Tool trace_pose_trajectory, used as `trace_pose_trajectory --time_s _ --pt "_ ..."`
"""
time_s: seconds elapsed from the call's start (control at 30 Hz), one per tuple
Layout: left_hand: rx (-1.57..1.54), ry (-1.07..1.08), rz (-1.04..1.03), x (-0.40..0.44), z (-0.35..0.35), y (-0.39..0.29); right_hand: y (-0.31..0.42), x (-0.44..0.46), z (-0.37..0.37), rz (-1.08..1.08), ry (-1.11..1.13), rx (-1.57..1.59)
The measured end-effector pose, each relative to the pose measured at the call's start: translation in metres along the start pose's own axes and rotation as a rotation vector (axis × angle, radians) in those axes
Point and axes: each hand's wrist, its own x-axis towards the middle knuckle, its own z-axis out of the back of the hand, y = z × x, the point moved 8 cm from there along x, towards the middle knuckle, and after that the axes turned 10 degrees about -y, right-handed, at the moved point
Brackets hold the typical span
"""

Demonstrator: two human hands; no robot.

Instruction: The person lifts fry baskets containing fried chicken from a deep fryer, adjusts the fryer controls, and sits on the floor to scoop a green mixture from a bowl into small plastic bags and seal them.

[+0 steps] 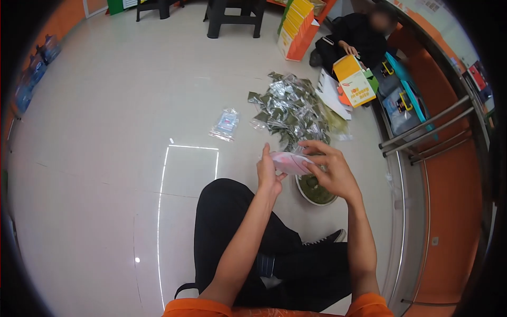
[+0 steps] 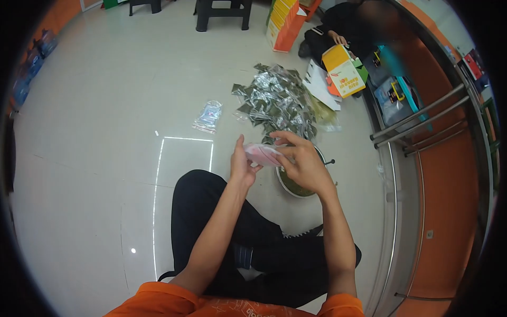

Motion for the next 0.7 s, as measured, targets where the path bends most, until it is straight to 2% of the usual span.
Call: trace_pose_trajectory --time_s 0.17,0.3,0.4,0.5,0.6,0.7 --pt "-0.004 0.015 0.002 0.000 -0.003 -0.003 0.001 0.005 -0.004 0.039 0.092 -0.038" --pt "-0.035 0.016 0.040 -0.004 -0.005 -0.003 0.002 0.012 0.004 -0.005 0.062 0.064" --pt "-0.037 0.014 0.040 -0.003 -0.003 -0.003 0.002 0.008 -0.010 -0.013 0.192 0.061" --pt "-0.032 0.024 0.030 -0.005 -0.004 -0.005 -0.001 0.013 0.006 -0.013 0.075 0.053" --pt "-0.035 0.030 0.019 -0.003 -0.003 -0.005 0.007 0.010 0.002 -0.008 0.113 0.010" --pt "-0.051 0.047 0.015 -0.002 -0.005 -0.005 0.009 0.011 0.019 0.016 -0.051 -0.061"
